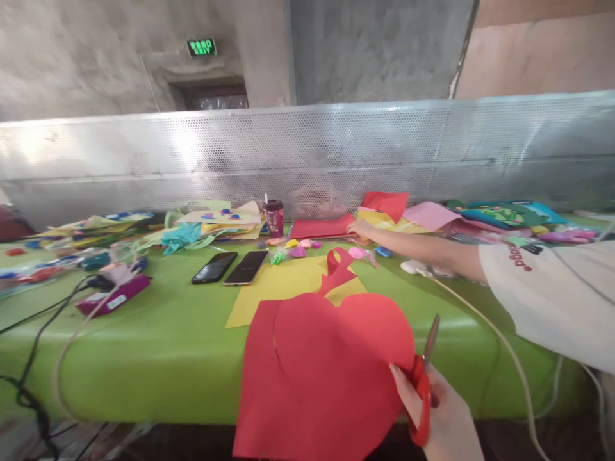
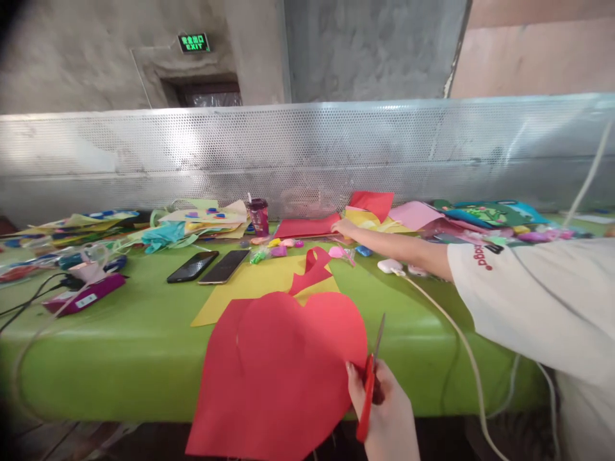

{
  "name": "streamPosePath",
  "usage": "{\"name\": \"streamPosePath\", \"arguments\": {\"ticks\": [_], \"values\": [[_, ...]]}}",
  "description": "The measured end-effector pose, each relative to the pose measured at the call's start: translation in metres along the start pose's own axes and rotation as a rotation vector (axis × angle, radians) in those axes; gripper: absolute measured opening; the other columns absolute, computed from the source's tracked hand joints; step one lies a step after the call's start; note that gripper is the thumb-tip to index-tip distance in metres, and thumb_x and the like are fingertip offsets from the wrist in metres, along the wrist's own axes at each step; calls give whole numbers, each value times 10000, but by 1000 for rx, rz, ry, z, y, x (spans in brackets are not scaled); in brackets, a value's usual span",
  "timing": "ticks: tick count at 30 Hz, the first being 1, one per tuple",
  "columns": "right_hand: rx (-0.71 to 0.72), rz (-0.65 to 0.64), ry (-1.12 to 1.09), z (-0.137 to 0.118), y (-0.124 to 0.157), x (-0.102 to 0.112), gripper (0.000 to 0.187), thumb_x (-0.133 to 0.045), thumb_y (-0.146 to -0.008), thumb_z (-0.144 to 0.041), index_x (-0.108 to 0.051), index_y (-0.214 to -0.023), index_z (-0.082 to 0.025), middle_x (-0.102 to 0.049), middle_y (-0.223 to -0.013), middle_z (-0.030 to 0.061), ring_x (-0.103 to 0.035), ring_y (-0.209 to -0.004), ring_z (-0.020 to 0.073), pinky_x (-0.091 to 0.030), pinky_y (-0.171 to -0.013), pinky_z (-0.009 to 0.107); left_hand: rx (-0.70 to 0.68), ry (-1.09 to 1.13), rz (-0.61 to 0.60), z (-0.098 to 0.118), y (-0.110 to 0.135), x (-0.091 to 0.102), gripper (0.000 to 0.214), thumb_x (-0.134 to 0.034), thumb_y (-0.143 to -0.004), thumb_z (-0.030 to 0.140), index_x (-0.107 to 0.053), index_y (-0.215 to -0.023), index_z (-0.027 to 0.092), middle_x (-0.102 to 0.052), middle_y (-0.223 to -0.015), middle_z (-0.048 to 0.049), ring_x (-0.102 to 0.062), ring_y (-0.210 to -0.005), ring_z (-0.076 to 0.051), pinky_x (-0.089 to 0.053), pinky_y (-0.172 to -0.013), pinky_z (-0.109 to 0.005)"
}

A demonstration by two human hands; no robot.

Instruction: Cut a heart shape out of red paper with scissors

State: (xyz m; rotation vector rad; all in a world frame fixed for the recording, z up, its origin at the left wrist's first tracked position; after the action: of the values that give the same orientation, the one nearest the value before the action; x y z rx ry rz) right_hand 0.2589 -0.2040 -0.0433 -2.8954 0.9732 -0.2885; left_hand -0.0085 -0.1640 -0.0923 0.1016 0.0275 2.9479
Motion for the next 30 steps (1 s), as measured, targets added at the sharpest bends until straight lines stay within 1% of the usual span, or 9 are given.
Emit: {"name": "streamPosePath", "arguments": {"ticks": [3, 7, 8, 10, 12, 15, 19, 24, 30], "values": [[103, -75, -23, -16, -13, 1, 292, -666, -645, -462, -636, -730, -184, -664, -668, 29, -594, -631, 183, -477, -581, 227, -110, -131, 52, 42, -9, 22, 521, -640, -662, 587, -597, -1130, 363, -697, -989, -40, -639, -930, -327, -523, -688, -450], [247, -131, -103, -46, -50, -7, 289, -660, -686, -433, -645, -807, -171, -681, -772, 53, -606, -713, 199, -485, -640, 267, -278, -151, 168, 105, -46, 20, 860, -747, -631, 408, -324, -1373, 311, -442, -1378, -77, -459, -1213, -295, -389, -991, -449], [283, -121, -130, -55, -61, -11, 276, -657, -698, -422, -643, -807, -170, -682, -796, 55, -607, -734, 198, -483, -664, 275, -312, -106, 134, 119, -60, 15, 862, -753, -627, 388, -335, -1370, 263, -461, -1358, -108, -466, -1204, -305, -401, -980, -454], [366, -111, -172, -73, -84, -21, 255, -666, -695, -403, -636, -797, -170, -676, -807, 48, -598, -744, 190, -472, -685, 280, -285, 45, -160, 139, -91, -2, 638, -688, -721, 387, -465, -1287, 194, -539, -1278, -127, -528, -1138, -302, -449, -935, -433], [429, -98, -186, -87, -106, -30, 245, -676, -681, -400, -615, -761, -176, -657, -772, 26, -576, -719, 170, -455, -687, 274, -244, 126, -273, 150, -120, -11, 466, -673, -743, 385, -592, -1141, 158, -608, -1186, -124, -587, -1055, -294, -501, -867, -411], [462, -58, -201, -96, -131, -37, 271, -649, -693, -441, -562, -705, -185, -594, -656, -12, -526, -625, 135, -430, -632, 255, -281, 184, -289, 156, -155, -16, 406, -706, -723, 317, -629, -1077, 134, -635, -1142, -123, -618, -1000, -284, -525, -830, -399], [423, -26, -181, -89, -144, -36, 330, -577, -731, -503, -522, -675, -182, -526, -529, -19, -467, -485, 123, -378, -492, 250, -326, 268, -221, 151, -185, -16, 368, -727, -701, 268, -645, -1019, 103, -677, -1041, -129, -662, -888, -253, -555, -757, -351], [372, -25, -157, -73, -140, -32, 341, -577, -730, -504, -479, -646, -188, -474, -482, -28, -459, -448, 129, -392, -464, 258, -345, 370, -154, 146, -197, -10, 327, -725, -704, 231, -648, -989, 91, -700, -949, -129, -682, -779, -222, -581, -662, -309], [366, -104, -128, -71, -137, -39, 336, -597, -681, -500, -456, -625, -200, -369, -462, -75, -422, -442, 117, -416, -456, 259, -383, 447, -84, 148, -200, 2, 282, -729, -692, 209, -656, -936, 89, -710, -857, -113, -680, -668, -195, -584, -578, -273]]}}
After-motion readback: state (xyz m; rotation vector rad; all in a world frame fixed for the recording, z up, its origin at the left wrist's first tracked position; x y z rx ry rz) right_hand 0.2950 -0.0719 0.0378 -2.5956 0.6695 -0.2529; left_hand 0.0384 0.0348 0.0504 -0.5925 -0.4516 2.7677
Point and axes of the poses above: each hand's wrist, its own y-axis away from the middle knuckle, its own x-axis out of the back of the hand, z = x × y, the point moved 3 cm from there along -y, towards the middle knuckle
